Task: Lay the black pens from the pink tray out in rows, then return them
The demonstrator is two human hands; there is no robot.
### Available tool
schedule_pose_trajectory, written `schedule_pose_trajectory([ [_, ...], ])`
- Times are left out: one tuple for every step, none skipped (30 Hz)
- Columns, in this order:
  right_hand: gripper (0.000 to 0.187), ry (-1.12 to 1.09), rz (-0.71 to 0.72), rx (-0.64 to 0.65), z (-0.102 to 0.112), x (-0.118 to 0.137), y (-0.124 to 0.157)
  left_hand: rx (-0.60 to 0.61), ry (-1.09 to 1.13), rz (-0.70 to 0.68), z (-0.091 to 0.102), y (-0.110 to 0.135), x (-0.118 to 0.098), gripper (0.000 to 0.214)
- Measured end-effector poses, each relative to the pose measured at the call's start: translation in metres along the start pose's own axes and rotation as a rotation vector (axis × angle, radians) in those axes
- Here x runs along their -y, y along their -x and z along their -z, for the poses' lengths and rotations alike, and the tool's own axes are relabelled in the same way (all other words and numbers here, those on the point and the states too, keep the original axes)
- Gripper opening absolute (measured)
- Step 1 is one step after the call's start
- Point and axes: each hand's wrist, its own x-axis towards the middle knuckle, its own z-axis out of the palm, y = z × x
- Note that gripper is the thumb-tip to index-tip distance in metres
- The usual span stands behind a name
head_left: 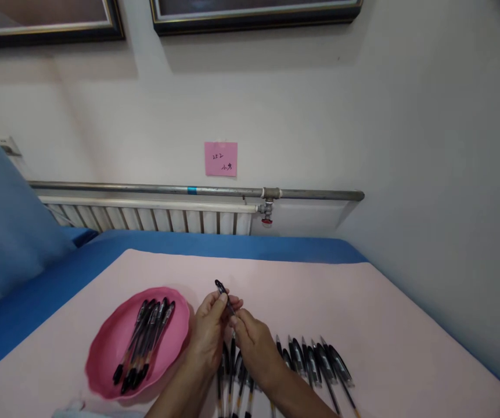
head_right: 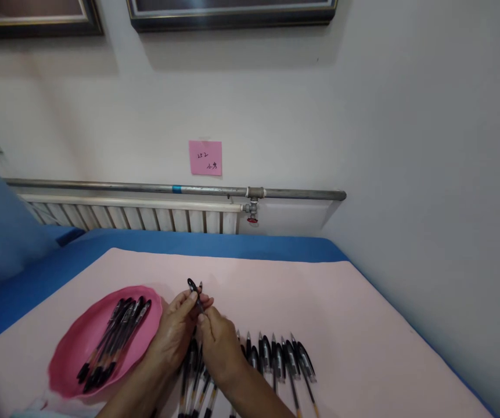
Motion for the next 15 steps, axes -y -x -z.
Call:
schedule_pose_trajectory([
  [0.022,0.001,-0.004,0.004,0.0,0.001,0.0,-0.007,-0.022,-0.013,-0.002,0.002,0.0,0.036],
  [0.022,0.003,-0.008,0.006,0.0,0.002,-0.001,-0.014,-0.052,-0.026,-0.004,0.003,-0.001,0.037],
  [0.022,0.001,-0.014,0.012,0.0,0.004,-0.002,-0.022,-0.091,-0.039,-0.006,0.004,-0.002,0.037],
  [0.023,-0.008,-0.024,0.027,0.0,0.006,-0.003,-0.03,-0.141,-0.05,-0.006,0.004,-0.005,0.036],
  [0.024,-0.027,-0.035,0.046,0.0,0.008,-0.005,-0.04,-0.203,-0.06,-0.006,0.003,-0.009,0.036],
  [0.025,-0.053,-0.046,0.071,0.0,0.01,-0.007,-0.052,-0.277,-0.072,-0.005,0.001,-0.015,0.035],
  [0.027,-0.083,-0.057,0.097,0.001,0.012,-0.008,-0.07,-0.36,-0.085,-0.002,-0.002,-0.023,0.034],
  [0.028,-0.109,-0.069,0.115,0.002,0.012,-0.01,-0.092,-0.452,-0.1,0.003,-0.005,-0.033,0.033],
  [0.029,-0.126,-0.082,0.124,0.004,0.012,-0.011,-0.12,-0.551,-0.12,0.009,-0.008,-0.044,0.032],
  [0.029,-0.133,-0.096,0.117,0.006,0.01,-0.013,-0.148,-0.654,-0.14,0.017,-0.012,-0.057,0.031],
  [0.029,-0.13,-0.115,0.101,0.009,0.008,-0.014,-0.178,-0.766,-0.155,0.025,-0.015,-0.069,0.031],
  [0.028,-0.123,-0.137,0.078,0.012,0.005,-0.015,-0.213,-0.892,-0.164,0.034,-0.018,-0.081,0.03],
  [0.027,-0.112,-0.161,0.053,0.015,0.002,-0.016,-0.248,-1.029,-0.167,0.044,-0.021,-0.092,0.03],
  [0.026,-0.102,-0.183,0.03,0.019,-0.001,-0.017,-0.279,-1.177,-0.164,0.053,-0.024,-0.101,0.028],
  [0.026,-0.094,-0.201,0.009,0.022,-0.003,-0.018,-0.321,-1.341,-0.156,0.062,-0.026,-0.108,0.027],
])
